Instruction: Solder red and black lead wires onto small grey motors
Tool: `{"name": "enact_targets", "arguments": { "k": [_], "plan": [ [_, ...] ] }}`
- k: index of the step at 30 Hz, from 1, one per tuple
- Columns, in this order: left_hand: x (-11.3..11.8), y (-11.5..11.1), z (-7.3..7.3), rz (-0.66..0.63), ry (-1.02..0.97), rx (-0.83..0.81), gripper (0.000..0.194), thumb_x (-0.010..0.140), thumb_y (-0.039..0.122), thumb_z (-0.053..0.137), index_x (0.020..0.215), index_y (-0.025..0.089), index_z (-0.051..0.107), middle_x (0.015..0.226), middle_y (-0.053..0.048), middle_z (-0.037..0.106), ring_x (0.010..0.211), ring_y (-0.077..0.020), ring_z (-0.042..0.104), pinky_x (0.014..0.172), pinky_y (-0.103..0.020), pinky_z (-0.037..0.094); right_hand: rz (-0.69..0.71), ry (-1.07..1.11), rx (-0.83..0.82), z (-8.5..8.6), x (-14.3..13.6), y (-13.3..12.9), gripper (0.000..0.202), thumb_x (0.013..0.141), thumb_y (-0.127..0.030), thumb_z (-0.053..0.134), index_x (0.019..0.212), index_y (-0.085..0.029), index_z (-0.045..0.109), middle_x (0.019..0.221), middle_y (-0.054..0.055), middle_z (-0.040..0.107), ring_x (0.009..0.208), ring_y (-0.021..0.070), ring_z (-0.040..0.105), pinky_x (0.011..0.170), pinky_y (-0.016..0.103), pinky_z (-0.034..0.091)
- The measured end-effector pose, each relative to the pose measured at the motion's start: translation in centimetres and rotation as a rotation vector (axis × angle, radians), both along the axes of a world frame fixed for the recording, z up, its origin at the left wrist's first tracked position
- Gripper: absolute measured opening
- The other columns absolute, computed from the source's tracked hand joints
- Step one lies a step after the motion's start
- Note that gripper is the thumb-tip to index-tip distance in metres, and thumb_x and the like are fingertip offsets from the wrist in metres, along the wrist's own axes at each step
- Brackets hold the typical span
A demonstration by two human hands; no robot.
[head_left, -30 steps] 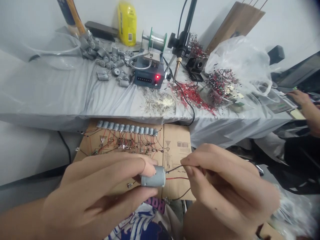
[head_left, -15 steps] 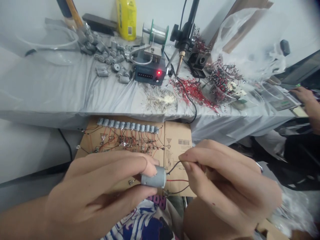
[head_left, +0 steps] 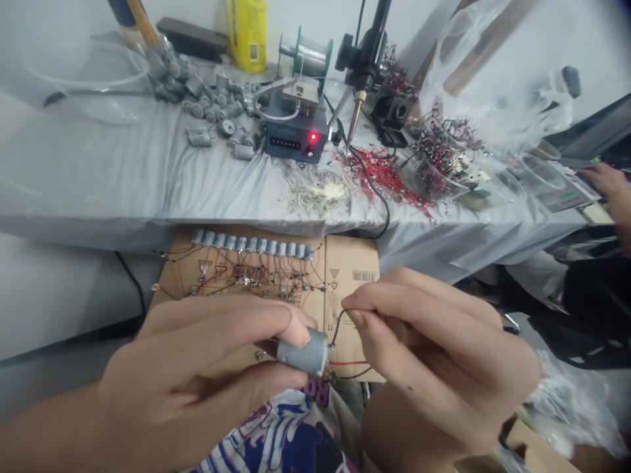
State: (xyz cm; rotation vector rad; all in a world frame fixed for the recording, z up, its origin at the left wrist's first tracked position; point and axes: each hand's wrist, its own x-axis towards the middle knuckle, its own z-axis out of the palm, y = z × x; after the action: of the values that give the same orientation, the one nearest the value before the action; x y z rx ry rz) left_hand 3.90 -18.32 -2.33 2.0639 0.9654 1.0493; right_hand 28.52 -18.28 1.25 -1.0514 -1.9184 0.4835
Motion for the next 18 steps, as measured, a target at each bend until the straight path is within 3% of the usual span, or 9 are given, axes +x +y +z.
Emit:
{"name": "enact_targets", "arguments": {
  "k": [7,11,18],
  "plan": [
    [-0.6,0.4,0.1,-0.008,0.033,0.043,0.022,0.102,0.032,0.077,0.122,0.03,0.068,0.112,0.007,0.082,0.093,-0.0122,0.081,0.093,-0.014,0.066,0.012,0.019,-0.009,-0.5,0.5,-0.8,0.022,0.093,-0.002,0.068,0.104,-0.021,0.073,0.082,0.002,0.069,0.067,0.0125,0.057,0.057,0.029,0.046],
    [-1.0,0.0,-0.5,0.03,0.058,0.112,0.03,0.097,0.029,0.081,0.125,0.03,0.069,0.117,0.005,0.081,0.099,-0.0157,0.081,0.098,-0.019,0.067,0.028,-0.005,0.048,-0.6,0.4,-0.9,0.023,0.089,0.001,0.067,0.101,-0.019,0.069,0.077,0.0,0.066,0.063,0.0111,0.054,0.054,0.028,0.042],
    [-0.8,-0.2,-0.9,0.076,0.055,0.17,0.029,0.096,0.022,0.076,0.123,0.03,0.07,0.117,0.003,0.08,0.098,-0.0169,0.081,0.098,-0.022,0.069,-0.032,-0.11,0.054,-0.5,0.0,-1.0,0.027,0.088,0.0,0.067,0.1,-0.024,0.073,0.075,0.0,0.069,0.061,0.0136,0.058,0.054,0.029,0.049]
  ]
}}
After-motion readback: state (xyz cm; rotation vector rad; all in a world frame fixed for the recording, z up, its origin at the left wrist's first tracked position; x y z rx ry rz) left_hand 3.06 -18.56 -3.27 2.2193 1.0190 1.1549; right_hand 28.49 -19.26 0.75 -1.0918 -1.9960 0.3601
